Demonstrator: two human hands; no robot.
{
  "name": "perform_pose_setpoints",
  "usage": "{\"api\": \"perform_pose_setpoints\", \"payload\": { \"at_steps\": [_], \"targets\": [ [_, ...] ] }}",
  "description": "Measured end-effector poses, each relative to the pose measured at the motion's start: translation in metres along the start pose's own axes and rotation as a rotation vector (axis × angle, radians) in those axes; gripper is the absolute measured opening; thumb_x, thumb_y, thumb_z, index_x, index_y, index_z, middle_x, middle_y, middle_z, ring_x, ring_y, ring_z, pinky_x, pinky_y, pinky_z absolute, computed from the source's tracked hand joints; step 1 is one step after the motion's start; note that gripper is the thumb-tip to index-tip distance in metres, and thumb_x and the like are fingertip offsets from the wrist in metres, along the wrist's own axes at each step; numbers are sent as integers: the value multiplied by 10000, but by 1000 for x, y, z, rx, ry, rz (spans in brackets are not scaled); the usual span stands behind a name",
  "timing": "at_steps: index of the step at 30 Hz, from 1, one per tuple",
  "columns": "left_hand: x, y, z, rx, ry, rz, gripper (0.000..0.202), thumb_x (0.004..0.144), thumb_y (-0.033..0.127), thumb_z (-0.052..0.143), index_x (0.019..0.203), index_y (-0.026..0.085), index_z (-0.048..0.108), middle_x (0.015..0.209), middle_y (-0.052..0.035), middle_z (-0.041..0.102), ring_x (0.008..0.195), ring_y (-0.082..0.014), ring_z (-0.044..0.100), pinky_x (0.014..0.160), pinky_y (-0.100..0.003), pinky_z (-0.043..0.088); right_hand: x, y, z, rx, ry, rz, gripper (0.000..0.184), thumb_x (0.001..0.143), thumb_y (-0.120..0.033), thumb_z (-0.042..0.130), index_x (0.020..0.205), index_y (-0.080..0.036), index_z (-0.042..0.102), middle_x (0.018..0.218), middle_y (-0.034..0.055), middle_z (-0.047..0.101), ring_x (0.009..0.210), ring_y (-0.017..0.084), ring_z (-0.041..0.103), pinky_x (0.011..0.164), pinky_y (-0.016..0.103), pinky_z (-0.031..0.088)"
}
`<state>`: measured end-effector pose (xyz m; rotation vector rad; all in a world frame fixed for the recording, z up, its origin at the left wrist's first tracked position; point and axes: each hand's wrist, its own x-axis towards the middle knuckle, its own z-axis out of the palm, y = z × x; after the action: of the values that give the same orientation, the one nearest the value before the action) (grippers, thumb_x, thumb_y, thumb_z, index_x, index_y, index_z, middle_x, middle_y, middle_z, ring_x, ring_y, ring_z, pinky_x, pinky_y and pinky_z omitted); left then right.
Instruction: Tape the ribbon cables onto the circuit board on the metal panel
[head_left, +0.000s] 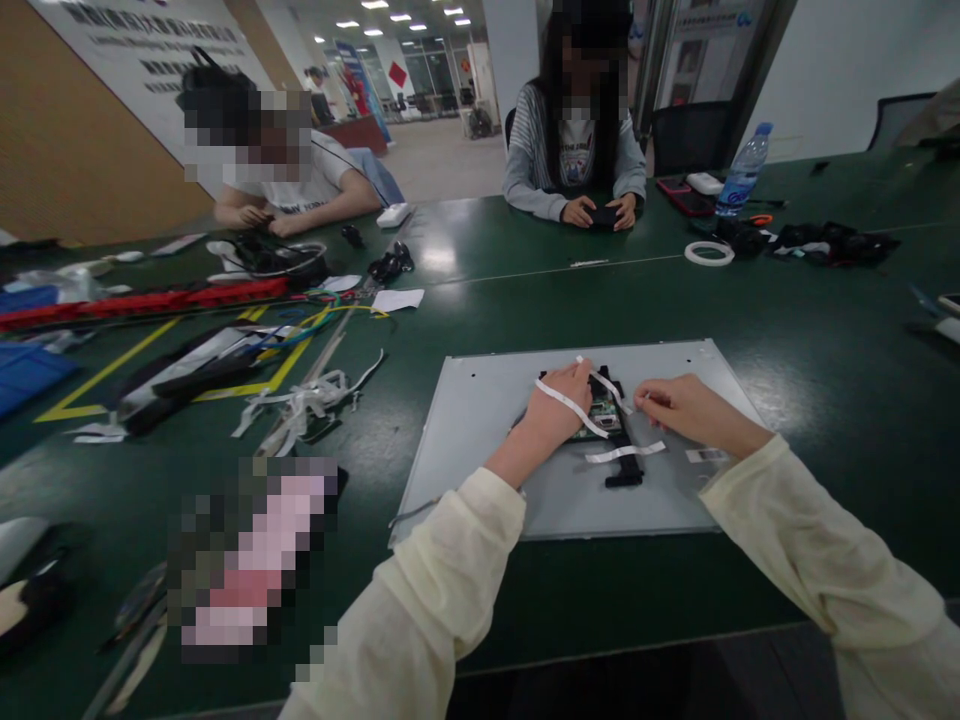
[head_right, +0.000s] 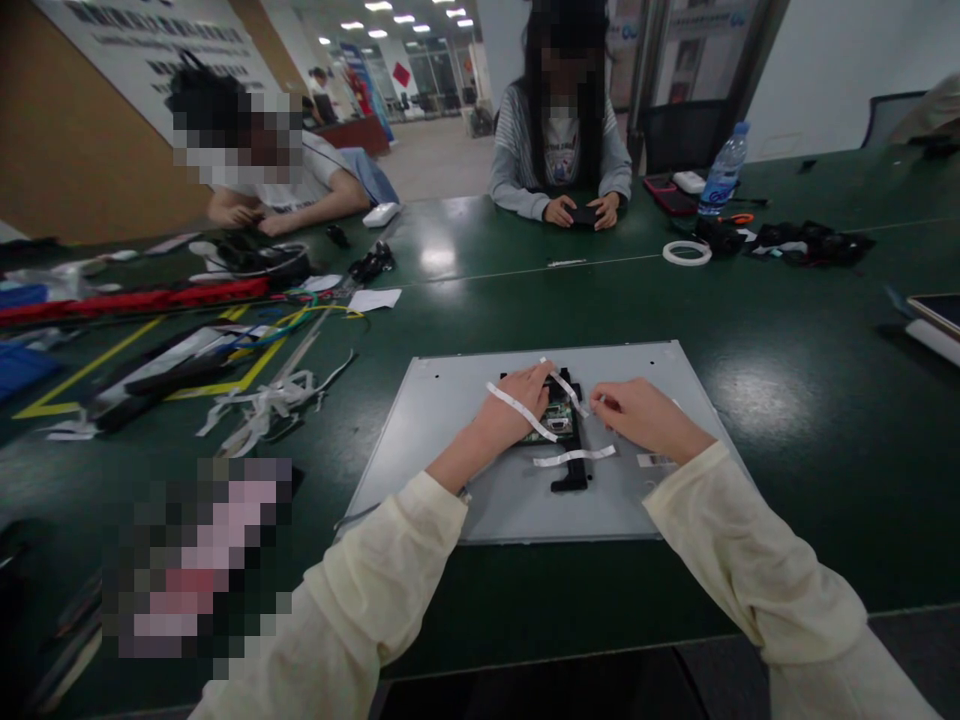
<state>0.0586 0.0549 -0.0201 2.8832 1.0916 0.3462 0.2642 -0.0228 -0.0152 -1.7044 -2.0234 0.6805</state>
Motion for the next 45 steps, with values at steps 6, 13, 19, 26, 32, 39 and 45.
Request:
{"api": "perform_pose_setpoints", "payload": {
  "at_steps": [6, 13, 19, 26, 32, 39, 45],
  "targets": [
    [1, 0, 1, 6, -13, -19, 295, 874, 113, 400, 1165, 126, 441, 1041, -123, 651, 1003, -207, 624, 875, -327, 468, -1, -5, -4, -47, -35, 3, 232, 869, -302, 434, 851, -206, 645, 636, -5, 642, 552, 122, 564, 552, 234, 360],
    [0, -1, 2, 30, -10, -42, 296, 889, 133, 408, 1183, 130, 437, 1062, -120, 649, 1025, -205, 621, 885, -308, 453, -2, -5, -8, -24, -94, -46, 258, 869, -337, 450, 827, -190, 658, 694, 18, 656, 608, 134, 568, 594, 257, 369],
    [0, 1, 1, 24, -13, -51, 291, 895, 145, 404, 1181, 114, 448, 1063, -124, 654, 1009, -211, 627, 881, -310, 454, -3, -2, -5, 28, -113, -67, 268, 851, -375, 480, 835, -191, 674, 701, 18, 648, 614, 136, 555, 588, 259, 382],
    [-1, -1, 3, 15, 1, -16, 309, 895, 135, 403, 1197, 100, 458, 1128, -144, 638, 1087, -209, 599, 917, -322, 453, -6, -8, -10, 117, -255, -102, 258, 803, -392, 558, 897, -200, 703, 841, 29, 658, 689, 135, 571, 627, 257, 419],
    [1, -8, 9, 11, -7, 74, 320, 916, 135, 389, 1220, 121, 489, 1280, -125, 575, 1236, -186, 503, 1024, -333, 405, -10, -16, -17, 138, -358, -118, 294, 769, -428, 612, 942, -207, 701, 904, 37, 626, 737, 137, 553, 662, 264, 421],
    [1, -9, 10, 9, -12, 81, 340, 922, 137, 391, 1238, 112, 511, 1326, -114, 547, 1256, -188, 486, 1052, -336, 393, -11, -15, -15, 142, -405, -117, 252, 747, -383, 642, 910, -197, 694, 983, 50, 601, 854, 167, 560, 749, 289, 425],
    [0, -5, 7, 11, -2, 65, 370, 915, 127, 374, 1268, 94, 481, 1313, -124, 555, 1254, -203, 486, 1055, -341, 381, -11, -16, -16, 135, -416, -130, 205, 725, -310, 636, 889, -199, 688, 996, 46, 588, 855, 160, 554, 751, 284, 417]
  ]
}}
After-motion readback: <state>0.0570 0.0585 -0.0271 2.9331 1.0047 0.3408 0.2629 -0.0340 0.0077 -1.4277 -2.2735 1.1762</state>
